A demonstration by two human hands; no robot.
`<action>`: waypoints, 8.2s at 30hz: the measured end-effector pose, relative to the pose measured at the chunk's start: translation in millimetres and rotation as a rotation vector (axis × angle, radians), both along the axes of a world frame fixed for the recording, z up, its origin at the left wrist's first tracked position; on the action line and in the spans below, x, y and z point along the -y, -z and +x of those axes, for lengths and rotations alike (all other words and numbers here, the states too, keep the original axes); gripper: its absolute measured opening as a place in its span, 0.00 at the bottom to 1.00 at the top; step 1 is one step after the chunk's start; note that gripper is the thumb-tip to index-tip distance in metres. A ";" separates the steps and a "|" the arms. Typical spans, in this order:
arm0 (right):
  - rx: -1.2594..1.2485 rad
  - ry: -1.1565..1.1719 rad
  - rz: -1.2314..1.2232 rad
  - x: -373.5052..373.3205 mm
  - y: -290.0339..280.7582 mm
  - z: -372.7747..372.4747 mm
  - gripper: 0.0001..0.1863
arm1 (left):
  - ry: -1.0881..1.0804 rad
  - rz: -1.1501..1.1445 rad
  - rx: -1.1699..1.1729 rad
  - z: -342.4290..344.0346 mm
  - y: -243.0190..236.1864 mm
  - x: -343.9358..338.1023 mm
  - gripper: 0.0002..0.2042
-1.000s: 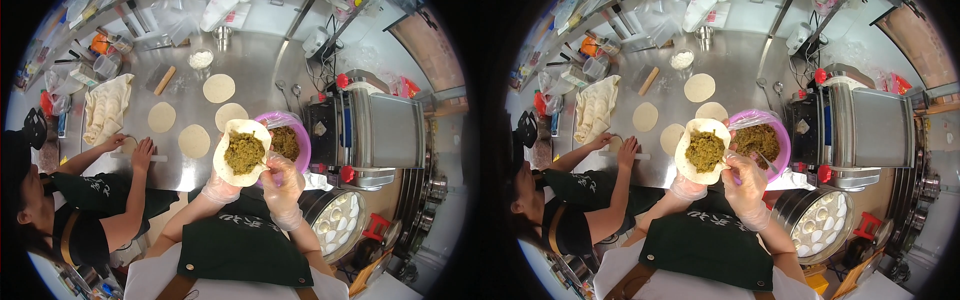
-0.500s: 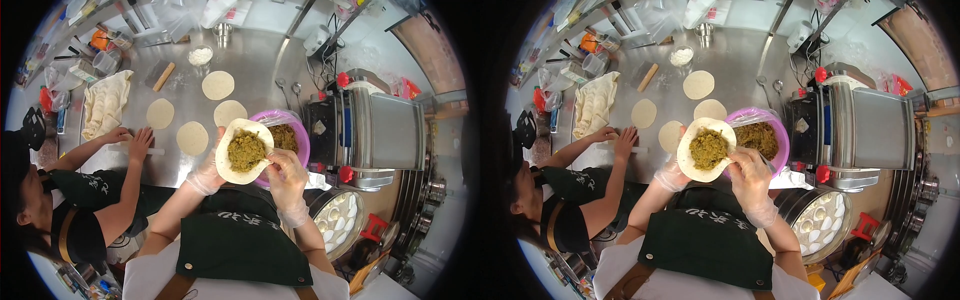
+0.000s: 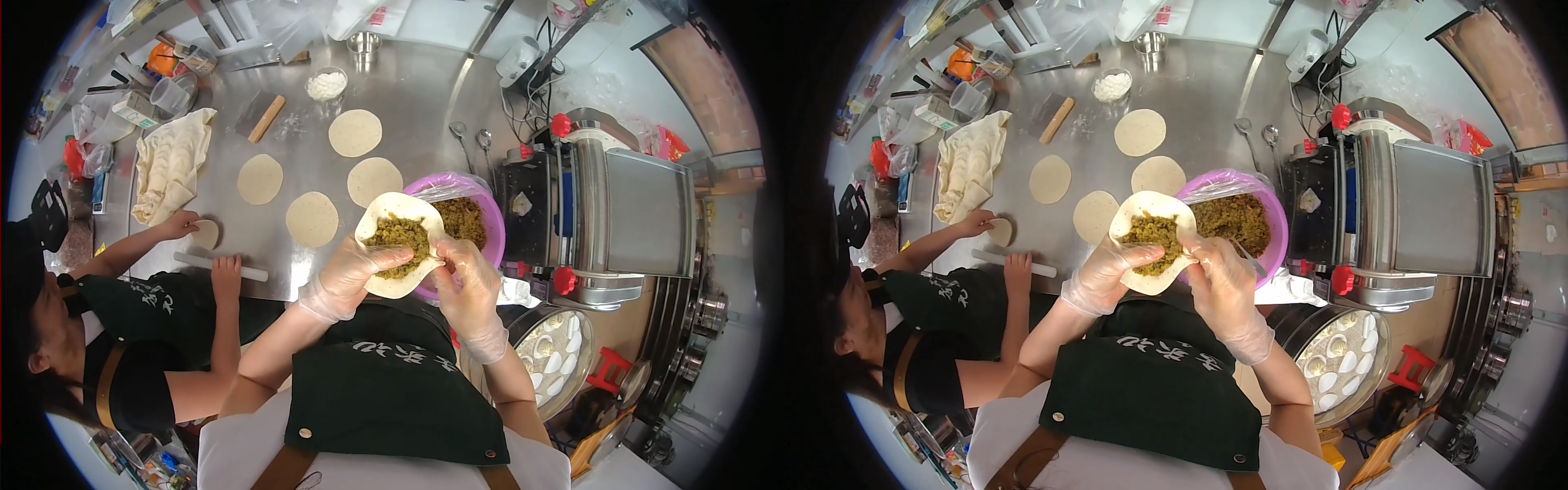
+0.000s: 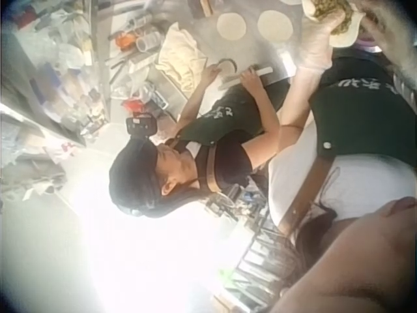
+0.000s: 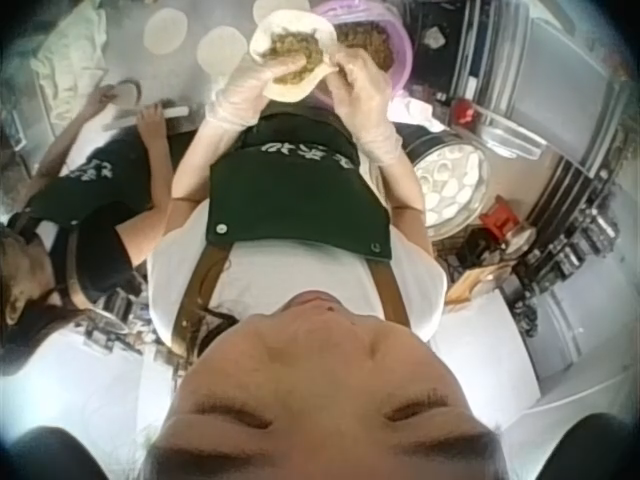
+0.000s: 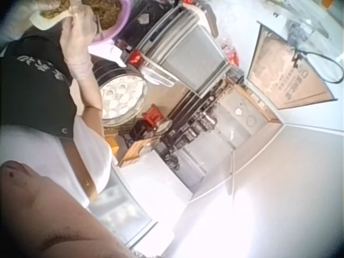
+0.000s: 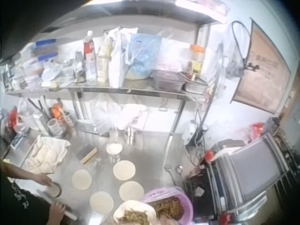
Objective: The recorder prepares steamed buns by filling dough skins with meat filling, pleating them shut, and placing them into a steamer tray.
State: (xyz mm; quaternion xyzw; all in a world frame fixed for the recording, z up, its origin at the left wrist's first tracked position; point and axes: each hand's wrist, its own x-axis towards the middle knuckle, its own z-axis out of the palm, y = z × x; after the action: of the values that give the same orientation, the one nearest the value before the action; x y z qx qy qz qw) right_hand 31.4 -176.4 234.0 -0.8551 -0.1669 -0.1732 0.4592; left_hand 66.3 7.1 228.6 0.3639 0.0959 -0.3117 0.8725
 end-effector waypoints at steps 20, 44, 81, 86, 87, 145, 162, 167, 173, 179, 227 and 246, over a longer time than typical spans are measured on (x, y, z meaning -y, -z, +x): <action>-0.050 0.045 -0.110 3.4 8.7 -6.5 0.20 | 0.126 0.138 0.076 8.4 4.0 -2.2 0.26; -0.045 -0.076 -0.096 8.6 -0.3 1.4 0.19 | 0.354 0.244 0.177 28.1 -8.8 -13.0 0.21; 0.068 0.003 -0.015 -3.9 7.2 -7.2 0.18 | 0.261 0.019 0.091 17.2 -7.0 -16.7 0.25; 0.070 0.038 -0.033 -6.8 8.5 -8.1 0.17 | 0.045 0.003 0.051 2.8 -3.0 -1.2 0.27; 0.070 0.034 -0.033 -6.9 9.0 -8.8 0.17 | 0.044 -0.001 0.043 2.0 -0.1 -0.5 0.27; -0.094 0.113 0.095 -8.8 24.9 -7.5 0.14 | -0.112 0.178 0.233 -6.9 12.5 21.3 0.26; 0.218 0.027 -0.223 -6.0 16.7 -2.0 0.22 | 0.070 0.256 0.435 5.1 5.3 12.8 0.16; -0.114 0.067 -0.015 -8.1 9.3 -5.7 0.20 | 0.181 0.388 0.485 7.4 13.5 12.4 0.17; 0.150 0.020 -0.303 -3.8 3.9 -0.5 0.18 | 0.216 0.347 0.560 13.4 1.8 3.2 0.19; -0.167 0.117 0.097 -14.3 3.6 -3.5 0.15 | 0.280 0.430 0.562 15.3 0.8 5.6 0.21; 0.128 0.152 -0.209 -8.4 9.7 4.8 0.18 | -0.160 0.534 0.718 -7.7 16.5 35.0 0.22; 0.076 0.110 0.016 5.6 -8.9 -8.1 0.15 | -0.164 0.094 0.396 -5.1 20.6 46.0 0.29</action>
State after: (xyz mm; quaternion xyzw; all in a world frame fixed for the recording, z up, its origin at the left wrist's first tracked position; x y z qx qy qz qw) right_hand 23.3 -182.0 243.0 -0.8522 -0.1354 -0.2317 0.4492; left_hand 61.2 -39.0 208.0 0.4495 -0.0335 -0.1574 0.8787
